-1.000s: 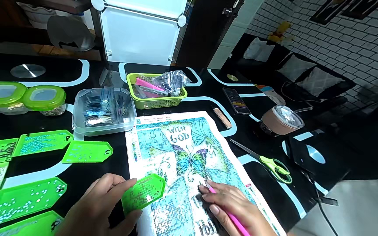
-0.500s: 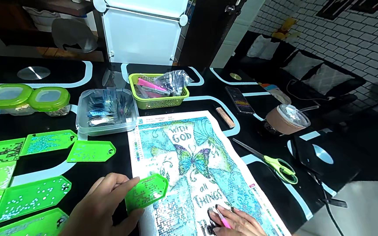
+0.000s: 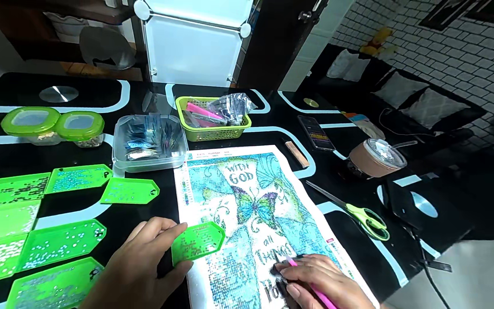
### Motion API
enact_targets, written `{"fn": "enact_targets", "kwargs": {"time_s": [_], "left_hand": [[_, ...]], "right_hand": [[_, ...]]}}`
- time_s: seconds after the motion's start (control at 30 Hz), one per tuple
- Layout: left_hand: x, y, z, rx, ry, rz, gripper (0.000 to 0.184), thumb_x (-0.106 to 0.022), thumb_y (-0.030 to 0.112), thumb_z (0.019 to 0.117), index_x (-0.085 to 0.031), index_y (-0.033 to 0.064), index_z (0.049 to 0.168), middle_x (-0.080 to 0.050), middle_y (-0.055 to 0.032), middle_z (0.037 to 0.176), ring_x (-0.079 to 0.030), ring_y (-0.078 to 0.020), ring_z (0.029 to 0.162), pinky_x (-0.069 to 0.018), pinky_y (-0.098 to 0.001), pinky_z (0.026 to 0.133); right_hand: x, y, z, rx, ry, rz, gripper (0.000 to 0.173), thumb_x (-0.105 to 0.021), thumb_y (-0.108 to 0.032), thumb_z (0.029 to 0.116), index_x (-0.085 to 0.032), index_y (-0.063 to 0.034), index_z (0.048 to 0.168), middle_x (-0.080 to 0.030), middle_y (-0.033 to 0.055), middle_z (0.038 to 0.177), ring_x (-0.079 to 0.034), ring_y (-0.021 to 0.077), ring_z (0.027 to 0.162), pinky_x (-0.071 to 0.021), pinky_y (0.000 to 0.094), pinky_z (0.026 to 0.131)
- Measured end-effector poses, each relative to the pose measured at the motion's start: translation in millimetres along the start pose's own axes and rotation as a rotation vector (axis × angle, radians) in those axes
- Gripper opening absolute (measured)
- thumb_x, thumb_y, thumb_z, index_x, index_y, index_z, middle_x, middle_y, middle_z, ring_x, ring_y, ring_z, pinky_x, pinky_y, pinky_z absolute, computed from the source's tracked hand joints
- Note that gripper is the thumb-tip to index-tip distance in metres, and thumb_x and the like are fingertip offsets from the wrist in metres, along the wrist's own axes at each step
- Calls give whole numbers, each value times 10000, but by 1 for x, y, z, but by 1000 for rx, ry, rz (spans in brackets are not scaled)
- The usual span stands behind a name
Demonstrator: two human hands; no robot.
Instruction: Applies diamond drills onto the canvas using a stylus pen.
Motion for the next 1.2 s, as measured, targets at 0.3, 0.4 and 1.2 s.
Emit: {"fn": "enact_targets", "kwargs": {"time_s": [0.3,0.4,1.2], "left_hand": [[-1,0,0,8,15,28,495,-668,465,841,-755,151,1213,-708,-55,1096,-668,-231,968,-566,-360,789],[-1,0,1,20,8,29,492,-677,455,834,-758,149,1210,-710,-61,1099,-673,-245,972,-571,-380,790],[-1,0,2,63,34,10,502,-707,437,777,-768,164,1193,-714,-43,1085,-683,-239,983,-585,-389,787]], "right_hand": [[1,5,12,7,14,-27,217,-618,-239,1033,-751,-94,1123,-776,46,1043,-701,117,1018,-474,341,1016],[2,4,16,8,4,-36,224,-627,-251,1028,-750,-93,1127,-775,53,1040,-705,128,1008,-480,353,1008],[-41,-14,113,85,-125,150,393,-646,-381,1009,-678,-100,1283,-712,41,1216,-643,125,1157,-513,371,1019]]}}
Point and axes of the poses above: each hand's wrist, its own z-axis towards the middle knuckle, its own x-axis out of the back of the hand, y = z × x, the point moved 6 cm from there along z, towards the middle knuckle
